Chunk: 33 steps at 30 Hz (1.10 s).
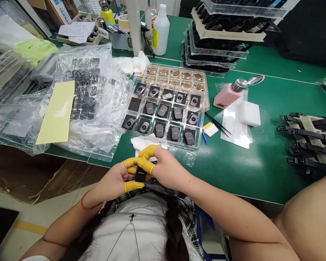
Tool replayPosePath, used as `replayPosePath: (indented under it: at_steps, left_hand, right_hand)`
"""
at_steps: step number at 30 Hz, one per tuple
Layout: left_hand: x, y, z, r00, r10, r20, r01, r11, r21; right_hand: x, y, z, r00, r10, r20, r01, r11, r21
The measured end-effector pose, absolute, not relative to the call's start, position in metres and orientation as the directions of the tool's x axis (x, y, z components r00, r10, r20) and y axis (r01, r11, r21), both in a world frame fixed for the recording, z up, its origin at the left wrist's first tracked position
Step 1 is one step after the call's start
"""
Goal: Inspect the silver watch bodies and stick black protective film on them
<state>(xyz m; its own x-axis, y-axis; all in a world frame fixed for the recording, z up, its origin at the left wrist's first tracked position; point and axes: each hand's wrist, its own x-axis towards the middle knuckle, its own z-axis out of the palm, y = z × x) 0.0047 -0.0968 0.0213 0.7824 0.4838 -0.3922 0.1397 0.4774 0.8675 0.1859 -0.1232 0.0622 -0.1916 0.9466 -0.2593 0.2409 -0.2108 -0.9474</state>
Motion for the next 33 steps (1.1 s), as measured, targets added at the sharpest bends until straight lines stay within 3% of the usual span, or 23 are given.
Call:
replayPosePath:
  at_steps: [7, 12, 14, 17, 20, 25, 29, 33]
  left_hand:
    - [0.004, -0.098, 0.021, 0.779, 0.478, -0.407, 0.144, 0.495, 0.857]
    - [0.003, -0.097, 0.02, 0.768, 0.494, -0.409, 0.114, 0.523, 0.845]
    - [0.003, -0.098, 0.018, 0.764, 0.504, -0.404, 0.085, 0.542, 0.836]
    - [0.003, -0.098, 0.017, 0.765, 0.508, -0.394, 0.053, 0.561, 0.826]
    - [0.006, -0.098, 0.018, 0.793, 0.485, -0.369, 0.025, 0.579, 0.815]
    - [0.008, -0.093, 0.019, 0.83, 0.448, -0.333, 0.006, 0.589, 0.808]
    - [0.002, -0.087, 0.013, 0.729, 0.599, -0.333, -0.091, 0.566, 0.82]
    - [-0.005, -0.084, 0.006, 0.663, 0.671, -0.331, -0.097, 0.516, 0.851]
  right_hand:
    - [0.185, -0.125, 0.057, -0.155, 0.975, -0.162, 0.381, -0.093, -0.92]
    - [0.193, -0.128, 0.056, -0.227, 0.959, 0.169, 0.613, 0.275, -0.741]
    - [0.195, -0.13, 0.056, -0.222, 0.944, 0.242, 0.662, 0.328, -0.674]
    - [0.192, -0.133, 0.054, -0.234, 0.955, 0.184, 0.663, 0.296, -0.688]
    - [0.185, -0.131, 0.052, -0.286, 0.958, 0.008, 0.632, 0.195, -0.75]
    - [0.185, -0.121, 0.054, -0.317, 0.938, -0.137, 0.482, 0.035, -0.876]
    - [0.19, -0.099, 0.061, -0.262, 0.958, -0.115, 0.494, 0.031, -0.869]
    - [0.191, -0.033, 0.056, 0.036, 0.993, 0.115, 0.655, 0.063, -0.753]
